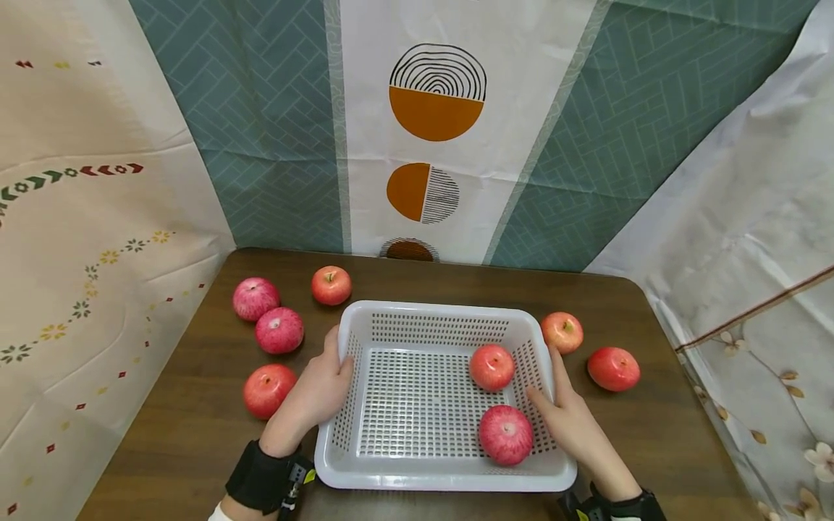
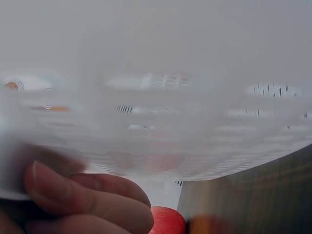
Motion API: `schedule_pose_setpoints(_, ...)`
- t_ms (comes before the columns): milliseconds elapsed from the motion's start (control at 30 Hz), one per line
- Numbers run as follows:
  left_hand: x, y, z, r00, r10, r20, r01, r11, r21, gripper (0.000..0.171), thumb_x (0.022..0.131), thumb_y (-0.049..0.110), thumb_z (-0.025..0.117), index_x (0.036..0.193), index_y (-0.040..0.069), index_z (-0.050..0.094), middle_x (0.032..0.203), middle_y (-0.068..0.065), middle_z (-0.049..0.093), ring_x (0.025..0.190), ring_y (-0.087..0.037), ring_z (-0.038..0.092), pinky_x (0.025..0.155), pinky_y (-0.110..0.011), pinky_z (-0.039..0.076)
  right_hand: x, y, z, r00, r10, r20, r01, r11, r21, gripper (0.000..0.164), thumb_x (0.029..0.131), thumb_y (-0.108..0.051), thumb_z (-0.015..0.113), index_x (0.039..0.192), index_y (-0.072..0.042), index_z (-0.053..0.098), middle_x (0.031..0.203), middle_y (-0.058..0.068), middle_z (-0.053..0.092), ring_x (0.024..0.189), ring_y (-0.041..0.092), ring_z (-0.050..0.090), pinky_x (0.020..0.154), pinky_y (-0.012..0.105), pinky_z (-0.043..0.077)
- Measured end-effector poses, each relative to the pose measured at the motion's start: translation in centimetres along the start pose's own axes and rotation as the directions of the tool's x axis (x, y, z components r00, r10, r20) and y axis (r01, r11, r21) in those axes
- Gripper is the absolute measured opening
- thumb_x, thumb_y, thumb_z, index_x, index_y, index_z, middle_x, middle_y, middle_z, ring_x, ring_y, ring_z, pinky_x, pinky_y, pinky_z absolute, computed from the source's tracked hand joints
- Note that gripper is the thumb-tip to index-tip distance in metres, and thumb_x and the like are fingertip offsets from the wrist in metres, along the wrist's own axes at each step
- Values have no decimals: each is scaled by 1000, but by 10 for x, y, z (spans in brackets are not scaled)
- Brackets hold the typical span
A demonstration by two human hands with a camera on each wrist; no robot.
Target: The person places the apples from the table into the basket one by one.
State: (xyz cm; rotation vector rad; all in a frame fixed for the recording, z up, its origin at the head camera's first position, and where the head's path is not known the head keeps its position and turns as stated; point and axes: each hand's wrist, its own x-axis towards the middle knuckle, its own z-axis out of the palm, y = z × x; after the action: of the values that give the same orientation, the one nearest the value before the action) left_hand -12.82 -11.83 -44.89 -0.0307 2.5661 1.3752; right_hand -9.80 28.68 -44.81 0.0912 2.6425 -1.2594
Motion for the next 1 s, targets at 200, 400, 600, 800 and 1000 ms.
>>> schedule_pose_setpoints(200,0,-1,-1,1000,-5,-5,5,1000,-4,69,111,18,50,168,9,12,112,-29,65,66,-25,72,53,-39,61,1,0,5,1000,-7,-25,7,1000,-1,87,108,-17,58,174,-25,1,154,35,48,119,49,66,77,57,62)
schedule_pose_setpoints(400,-1,-1,-2,1000,2,2,-2,1000,-7,70,111,18,51,168,8,11,115,-30,65,68,-25,72,54,-40,61,2,-3,7,999,7,-41,-9,998,-58,88,108,-15,59,174,-23,2,146,37,54,113,48,68,75,56,62)
schedule_pose_setpoints(600,0,-3,-4,1000,-1,-7,1,1000,15,75,110,21,53,169,6,9,113,-28,66,71,-25,72,57,-42,62,2,-6,7,999,7,-35,-9,996,-84,87,108,-13,58,174,-20,1,147,38,53,114,48,68,78,60,61)
schedule_pose_setpoints(800,1,-5,-4,998,-17,-68,20,999,47,85,108,27,59,170,5,6,108,-26,68,71,-23,72,61,-41,63,3,-6,6,999,-10,-40,6,994,-105,87,107,-12,58,174,-19,2,143,39,55,108,47,69,76,58,61)
schedule_pose_setpoints(1000,1,-4,-4,993,23,-115,-14,997,79,85,107,33,60,171,10,10,108,-25,71,72,-23,73,61,-40,62,1,-5,3,999,-11,-46,5,993,-122,88,107,-12,59,173,-19,0,141,39,57,105,45,71,77,57,60)
